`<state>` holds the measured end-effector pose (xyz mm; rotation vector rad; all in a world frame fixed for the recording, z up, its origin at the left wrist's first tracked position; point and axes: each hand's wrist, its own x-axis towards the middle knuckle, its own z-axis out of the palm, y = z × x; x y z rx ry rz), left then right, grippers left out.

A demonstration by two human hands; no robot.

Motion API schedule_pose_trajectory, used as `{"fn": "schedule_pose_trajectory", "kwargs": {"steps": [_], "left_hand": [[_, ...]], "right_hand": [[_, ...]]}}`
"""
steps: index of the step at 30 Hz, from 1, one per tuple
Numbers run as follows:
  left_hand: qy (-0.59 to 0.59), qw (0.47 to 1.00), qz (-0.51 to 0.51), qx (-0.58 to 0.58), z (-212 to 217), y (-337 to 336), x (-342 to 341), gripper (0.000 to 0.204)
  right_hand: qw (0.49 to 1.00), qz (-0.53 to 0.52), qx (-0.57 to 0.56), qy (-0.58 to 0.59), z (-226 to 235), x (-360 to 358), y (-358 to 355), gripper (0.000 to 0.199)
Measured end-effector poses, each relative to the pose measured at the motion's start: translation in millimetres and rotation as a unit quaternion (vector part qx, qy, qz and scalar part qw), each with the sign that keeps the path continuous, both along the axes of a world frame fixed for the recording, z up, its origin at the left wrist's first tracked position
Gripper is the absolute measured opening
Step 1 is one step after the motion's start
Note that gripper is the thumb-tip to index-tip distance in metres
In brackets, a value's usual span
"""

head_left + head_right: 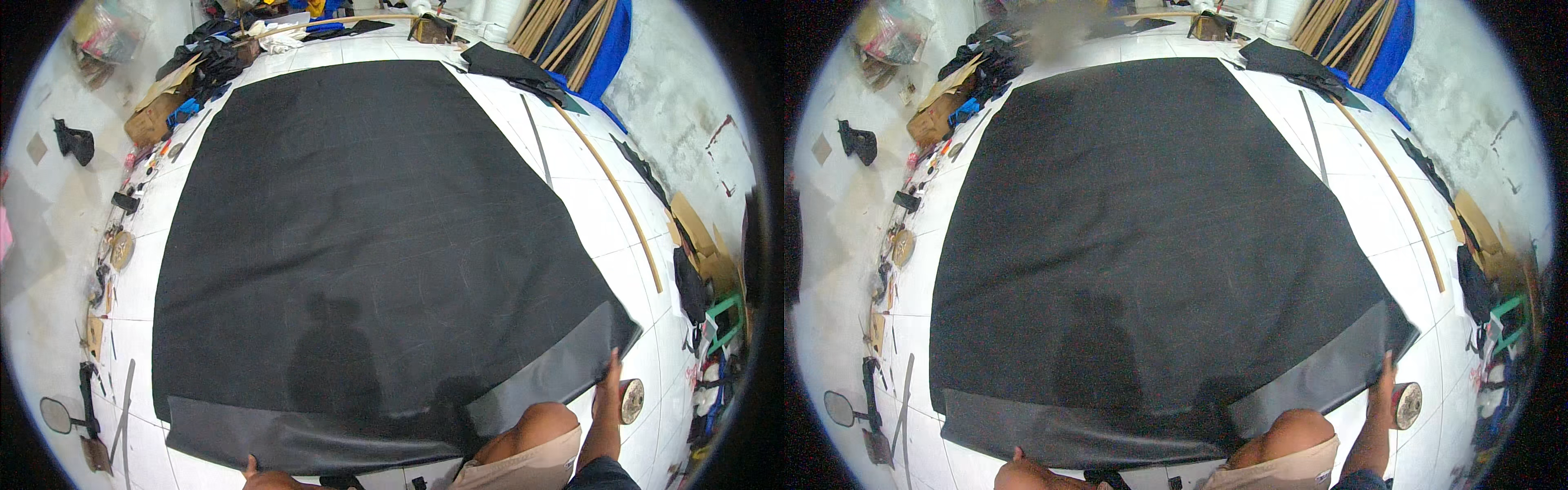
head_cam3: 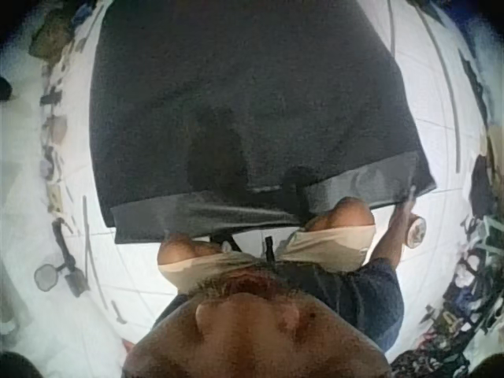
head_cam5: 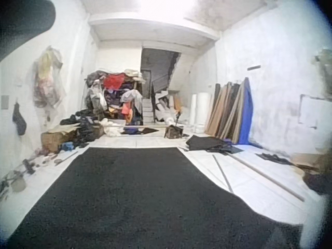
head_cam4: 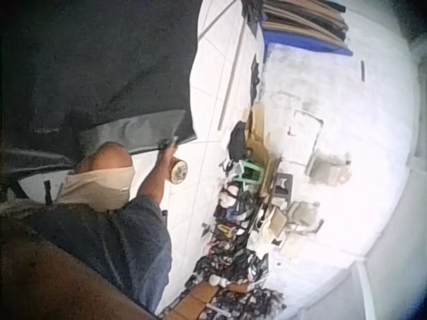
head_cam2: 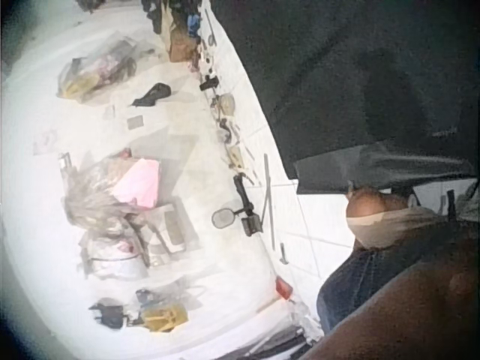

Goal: The person unfolds a large black fabric on the floor, smooths it out, and uses shears to cut it into sections. The person repeatedly folds and cuts the fabric, adjusting its position on the floor throughout the process.

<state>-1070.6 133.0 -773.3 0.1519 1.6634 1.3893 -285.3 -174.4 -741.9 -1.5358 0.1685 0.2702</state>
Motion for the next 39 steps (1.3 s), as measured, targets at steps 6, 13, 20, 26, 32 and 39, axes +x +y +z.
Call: {"fn": "schedule_pose_trajectory", "kwargs": {"steps": [6, 13, 20, 26, 32, 39], "left_hand": [[-0.016, 0.994, -0.086, 0.067, -15, 81, -65, 0.06], [0.031, 0.992, -0.084, 0.088, -26, 160, -43, 0.063], [-0.059, 0.992, -0.102, 0.037, -41, 129, -34, 0.067], [0.045, 0.997, -0.063, 0.004, -41, 134, -41, 0.071], [0.113, 0.984, -0.117, 0.069, -14, 210, -44, 0.072], [0.041, 0.991, -0.124, 0.031, -23, 208, 16, 0.075]], "right_hand": [[0.999, 0.004, -0.041, 0.018, -51, -55, 26, 0.073], [1.0, 0.001, 0.016, -0.012, -36, -18, 108, 0.068], [1.0, -0.025, 0.002, -0.017, 1, 50, 108, 0.048], [0.995, 0.059, -0.035, 0.069, -71, -18, 51, 0.074], [0.997, 0.023, -0.001, 0.076, -61, -63, 131, 0.07], [0.992, 0.002, -0.108, -0.063, -14, 44, 191, 0.067]]}}
